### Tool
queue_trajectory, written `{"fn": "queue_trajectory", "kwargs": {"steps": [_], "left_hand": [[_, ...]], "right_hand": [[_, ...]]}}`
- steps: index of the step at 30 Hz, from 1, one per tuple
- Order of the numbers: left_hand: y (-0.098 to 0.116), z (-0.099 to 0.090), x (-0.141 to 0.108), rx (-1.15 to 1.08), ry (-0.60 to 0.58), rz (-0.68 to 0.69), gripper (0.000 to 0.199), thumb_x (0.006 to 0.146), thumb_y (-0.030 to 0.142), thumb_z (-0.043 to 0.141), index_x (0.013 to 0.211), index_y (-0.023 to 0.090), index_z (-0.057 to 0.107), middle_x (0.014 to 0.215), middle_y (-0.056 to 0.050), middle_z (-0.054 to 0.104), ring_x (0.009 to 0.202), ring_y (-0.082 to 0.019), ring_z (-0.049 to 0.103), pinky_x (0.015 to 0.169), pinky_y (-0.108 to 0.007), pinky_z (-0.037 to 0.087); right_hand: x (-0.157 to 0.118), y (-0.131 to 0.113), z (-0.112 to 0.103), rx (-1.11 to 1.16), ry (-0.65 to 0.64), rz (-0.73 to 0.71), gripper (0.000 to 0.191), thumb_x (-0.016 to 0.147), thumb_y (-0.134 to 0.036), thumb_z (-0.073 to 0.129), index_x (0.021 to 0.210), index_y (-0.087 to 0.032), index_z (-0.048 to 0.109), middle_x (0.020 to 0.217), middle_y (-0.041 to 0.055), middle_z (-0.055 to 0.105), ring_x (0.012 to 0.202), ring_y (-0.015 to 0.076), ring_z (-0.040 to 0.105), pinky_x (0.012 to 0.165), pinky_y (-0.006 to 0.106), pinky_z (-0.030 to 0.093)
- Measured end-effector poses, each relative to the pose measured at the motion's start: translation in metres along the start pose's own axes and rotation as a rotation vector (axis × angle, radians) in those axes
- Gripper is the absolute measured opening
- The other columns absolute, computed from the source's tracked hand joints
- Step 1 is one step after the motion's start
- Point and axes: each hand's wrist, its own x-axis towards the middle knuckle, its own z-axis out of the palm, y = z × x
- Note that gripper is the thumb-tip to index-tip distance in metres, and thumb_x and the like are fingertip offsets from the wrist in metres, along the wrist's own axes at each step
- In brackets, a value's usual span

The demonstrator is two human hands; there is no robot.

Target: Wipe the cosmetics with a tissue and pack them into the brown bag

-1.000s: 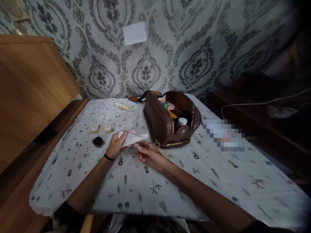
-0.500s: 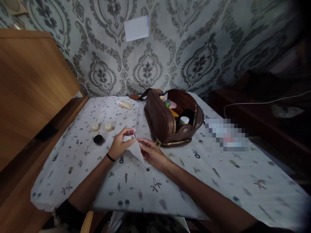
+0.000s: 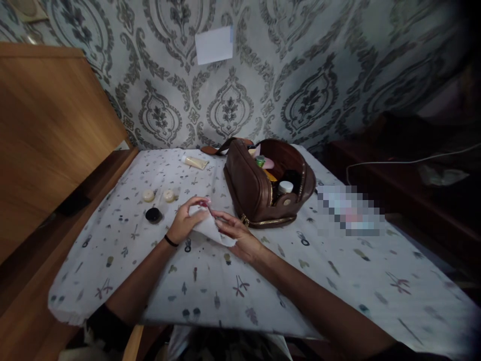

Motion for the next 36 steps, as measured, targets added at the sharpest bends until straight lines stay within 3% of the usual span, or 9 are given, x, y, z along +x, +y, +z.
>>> {"fn": "queue_trajectory", "kwargs": {"steps": [3, 5, 11, 14, 18, 21, 26, 32, 36], "left_hand": [[0.0, 0.004, -0.004, 0.064, -0.139, 0.002, 0.076, 0.064, 0.035, 0.082, 0.131, 0.019, 0.051, 0.114, -0.007, 0.065, 0.094, -0.019, 0.061, 0.084, -0.029, 0.047], [-0.001, 0.005, -0.005, 0.1, -0.168, 0.007, 0.085, 0.062, 0.035, 0.084, 0.136, 0.02, 0.045, 0.113, -0.007, 0.065, 0.093, -0.019, 0.061, 0.085, -0.029, 0.047], [0.004, 0.003, -0.004, 0.17, -0.026, 0.088, 0.042, 0.078, 0.037, 0.071, 0.115, 0.019, 0.061, 0.112, -0.007, 0.068, 0.099, -0.02, 0.061, 0.092, -0.032, 0.046], [0.007, 0.001, -0.003, 0.168, 0.042, 0.096, 0.026, 0.085, 0.04, 0.062, 0.097, 0.017, 0.067, 0.1, -0.006, 0.071, 0.09, -0.019, 0.062, 0.085, -0.029, 0.047], [0.003, -0.003, 0.0, 0.126, 0.136, 0.015, 0.039, 0.088, 0.05, 0.053, 0.071, 0.016, 0.063, 0.063, 0.001, 0.058, 0.06, -0.013, 0.05, 0.058, -0.024, 0.039], [0.001, -0.004, 0.001, 0.063, 0.152, -0.02, 0.044, 0.088, 0.053, 0.053, 0.065, 0.017, 0.058, 0.057, 0.003, 0.051, 0.055, -0.011, 0.044, 0.054, -0.024, 0.035], [0.005, 0.0, -0.001, 0.071, 0.064, 0.032, 0.029, 0.081, 0.043, 0.064, 0.091, 0.017, 0.068, 0.086, -0.003, 0.068, 0.081, -0.017, 0.061, 0.075, -0.026, 0.046], [0.001, 0.008, -0.007, 0.149, -0.106, 0.015, 0.073, 0.064, 0.038, 0.082, 0.128, 0.021, 0.05, 0.104, -0.005, 0.067, 0.094, -0.019, 0.063, 0.088, -0.031, 0.047], [0.002, 0.008, -0.008, 0.193, -0.108, 0.053, 0.069, 0.066, 0.04, 0.081, 0.124, 0.022, 0.05, 0.101, -0.003, 0.066, 0.092, -0.019, 0.062, 0.086, -0.029, 0.047]], "right_hand": [[0.0, -0.001, 0.0, -0.001, 0.013, -0.012, 0.047, 0.061, -0.033, 0.09, 0.102, -0.021, 0.071, 0.068, -0.0046, 0.065, 0.054, 0.0066, 0.056, 0.055, 0.019, 0.043], [0.001, 0.0, -0.001, 0.0, 0.029, -0.023, 0.049, 0.059, -0.035, 0.091, 0.101, -0.02, 0.072, 0.068, -0.0041, 0.066, 0.052, 0.0058, 0.054, 0.052, 0.018, 0.041], [0.002, 0.005, 0.0, -0.052, 0.086, -0.035, 0.044, 0.061, -0.035, 0.089, 0.099, -0.02, 0.074, 0.068, -0.0038, 0.065, 0.056, 0.0066, 0.055, 0.053, 0.018, 0.04], [0.002, 0.007, 0.0, -0.077, 0.051, -0.039, 0.044, 0.058, -0.035, 0.091, 0.096, -0.021, 0.074, 0.076, -0.0026, 0.068, 0.06, 0.0073, 0.057, 0.053, 0.018, 0.04], [0.002, 0.007, -0.003, -0.109, -0.051, -0.004, 0.047, 0.06, -0.041, 0.089, 0.099, -0.018, 0.072, 0.067, -0.0021, 0.066, 0.047, 0.0067, 0.051, 0.043, 0.019, 0.034], [0.001, 0.004, -0.002, -0.086, -0.073, 0.01, 0.052, 0.063, -0.043, 0.087, 0.105, -0.018, 0.07, 0.07, -0.0004, 0.068, 0.044, 0.006, 0.05, 0.041, 0.019, 0.032], [0.0, 0.0, 0.002, -0.031, -0.001, -0.009, 0.049, 0.06, -0.037, 0.09, 0.101, -0.018, 0.07, 0.071, -0.0016, 0.068, 0.053, 0.007, 0.056, 0.049, 0.018, 0.042], [0.002, 0.002, -0.001, -0.01, 0.007, -0.044, 0.043, 0.064, -0.036, 0.089, 0.097, -0.019, 0.069, 0.065, -0.0037, 0.064, 0.053, 0.0068, 0.057, 0.05, 0.017, 0.041], [0.003, 0.003, -0.001, -0.046, 0.018, -0.039, 0.042, 0.063, -0.038, 0.089, 0.095, -0.017, 0.071, 0.064, -0.0042, 0.063, 0.049, 0.0058, 0.053, 0.047, 0.018, 0.038]]}}
